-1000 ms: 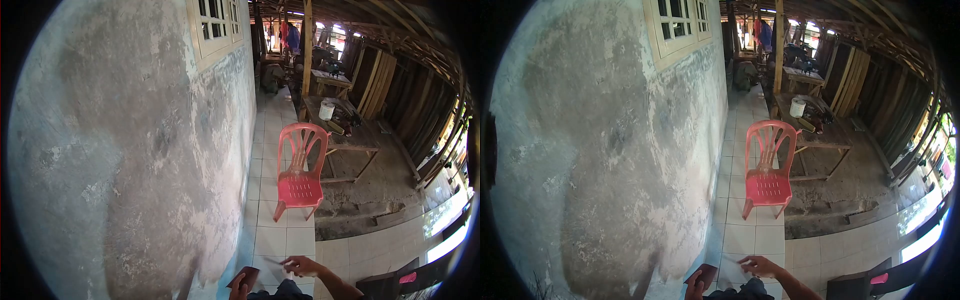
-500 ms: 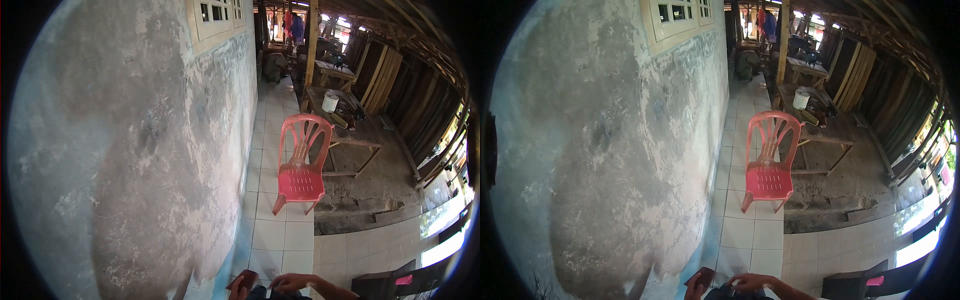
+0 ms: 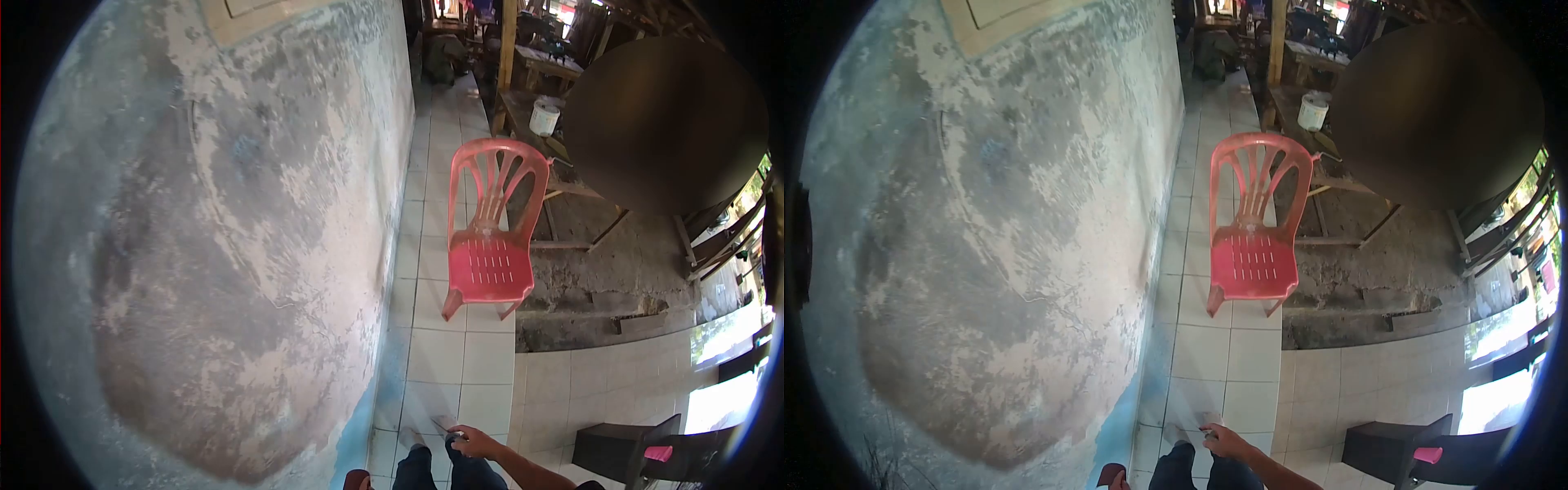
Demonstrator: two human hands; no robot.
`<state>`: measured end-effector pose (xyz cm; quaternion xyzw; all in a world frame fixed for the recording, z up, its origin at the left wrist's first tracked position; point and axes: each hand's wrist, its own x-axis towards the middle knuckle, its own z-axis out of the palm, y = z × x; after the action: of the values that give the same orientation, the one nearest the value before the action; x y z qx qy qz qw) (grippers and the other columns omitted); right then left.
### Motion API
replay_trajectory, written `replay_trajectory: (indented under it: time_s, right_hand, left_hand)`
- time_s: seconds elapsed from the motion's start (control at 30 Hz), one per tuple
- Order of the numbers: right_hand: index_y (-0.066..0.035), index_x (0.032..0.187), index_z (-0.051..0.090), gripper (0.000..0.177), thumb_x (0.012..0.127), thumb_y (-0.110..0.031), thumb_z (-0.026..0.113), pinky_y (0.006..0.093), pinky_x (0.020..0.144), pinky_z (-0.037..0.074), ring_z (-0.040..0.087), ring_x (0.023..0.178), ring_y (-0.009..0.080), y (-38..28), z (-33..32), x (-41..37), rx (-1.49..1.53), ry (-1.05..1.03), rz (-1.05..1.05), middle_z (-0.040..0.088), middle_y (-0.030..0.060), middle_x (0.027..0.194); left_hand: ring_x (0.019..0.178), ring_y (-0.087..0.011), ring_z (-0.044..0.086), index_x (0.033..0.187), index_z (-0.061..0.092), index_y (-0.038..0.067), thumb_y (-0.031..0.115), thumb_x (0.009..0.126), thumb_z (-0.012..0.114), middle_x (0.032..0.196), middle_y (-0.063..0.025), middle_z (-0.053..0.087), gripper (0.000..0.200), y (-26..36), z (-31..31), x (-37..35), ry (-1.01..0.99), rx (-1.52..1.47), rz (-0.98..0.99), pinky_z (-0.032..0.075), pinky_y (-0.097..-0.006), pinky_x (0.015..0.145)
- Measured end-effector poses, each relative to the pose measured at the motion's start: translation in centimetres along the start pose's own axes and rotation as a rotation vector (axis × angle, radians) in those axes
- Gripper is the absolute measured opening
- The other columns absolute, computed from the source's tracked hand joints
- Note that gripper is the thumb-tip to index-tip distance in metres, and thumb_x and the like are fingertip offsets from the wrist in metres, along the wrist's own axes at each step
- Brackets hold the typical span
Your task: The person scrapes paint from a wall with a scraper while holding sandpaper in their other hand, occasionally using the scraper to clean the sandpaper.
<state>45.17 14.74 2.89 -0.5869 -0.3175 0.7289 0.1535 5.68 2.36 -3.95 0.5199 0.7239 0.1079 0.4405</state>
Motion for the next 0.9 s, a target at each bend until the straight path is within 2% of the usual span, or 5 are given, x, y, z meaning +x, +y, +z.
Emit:
replay_trajectory:
  time_s: [0.13, 0.2, 0.27, 0.47, 0.9]
  right_hand:
    - [-0.012, 0.149, 0.053, 0.056, 0.097, -0.027, 0.068, 0.0312, 0.062, 0.055, 0.063, 0.068, 0.014, 7.3, 1.2, 4.5, -0.162, 0.173, -0.071, 0.067, 0.0077, 0.089]
    - [-0.012, 0.151, 0.053, 0.058, 0.097, -0.03, 0.065, 0.0334, 0.059, 0.057, 0.066, 0.062, 0.015, 8.5, 1.9, 5.5, -0.161, 0.224, 0.01, 0.067, 0.0081, 0.079]
    - [0.001, 0.132, 0.064, 0.049, 0.086, -0.016, 0.068, 0.0473, 0.104, 0.05, 0.064, 0.116, 0.0426, 8.0, 2.6, 6.7, -0.404, 0.333, -0.07, 0.068, 0.0281, 0.121]
    - [-0.001, 0.131, 0.067, 0.044, 0.089, -0.016, 0.07, 0.0449, 0.103, 0.051, 0.066, 0.117, 0.0401, 13.4, 4.6, 15.5, -0.241, 0.248, -0.038, 0.07, 0.0233, 0.122]
    - [-0.002, 0.143, 0.055, 0.051, 0.093, -0.001, 0.062, 0.0399, 0.097, 0.054, 0.067, 0.112, 0.0386, 9.5, 24.4, 25.7, 0.33, 0.22, -0.029, 0.065, 0.0239, 0.128]
  left_hand:
    - [0.146, -0.0485, 0.04, 0.162, 0.029, 0.002, 0.041, 0.105, 0.048, 0.16, -0.0276, 0.04, 0.072, 2.1, 1.6, -1.1, -0.421, 0.446, -0.487, 0.029, -0.0498, 0.123]
    - [0.093, -0.055, 0.069, 0.15, 0.04, -0.008, 0.037, 0.099, 0.054, 0.109, -0.0391, 0.068, 0.07, -4.2, 5.6, -3.2, -0.084, 0.43, -0.227, 0.057, -0.0618, 0.081]
    - [0.085, -0.0545, 0.069, 0.146, 0.04, -0.013, 0.033, 0.098, 0.053, 0.097, -0.037, 0.069, 0.068, -3.8, 6.4, -3.6, -0.163, 0.486, -0.194, 0.057, -0.0628, 0.076]
    - [0.083, -0.0586, 0.067, 0.161, 0.023, 0.002, 0.03, 0.103, 0.05, 0.099, -0.0409, 0.067, 0.069, -2.7, 10.7, -0.6, -0.266, 0.301, -0.392, 0.054, -0.066, 0.077]
    - [0.137, -0.0496, 0.05, 0.163, 0.032, 0.01, 0.045, 0.096, 0.064, 0.152, -0.0295, 0.048, 0.082, -5.7, 15.2, 5.6, -0.441, 0.526, 0.051, 0.039, -0.0536, 0.116]
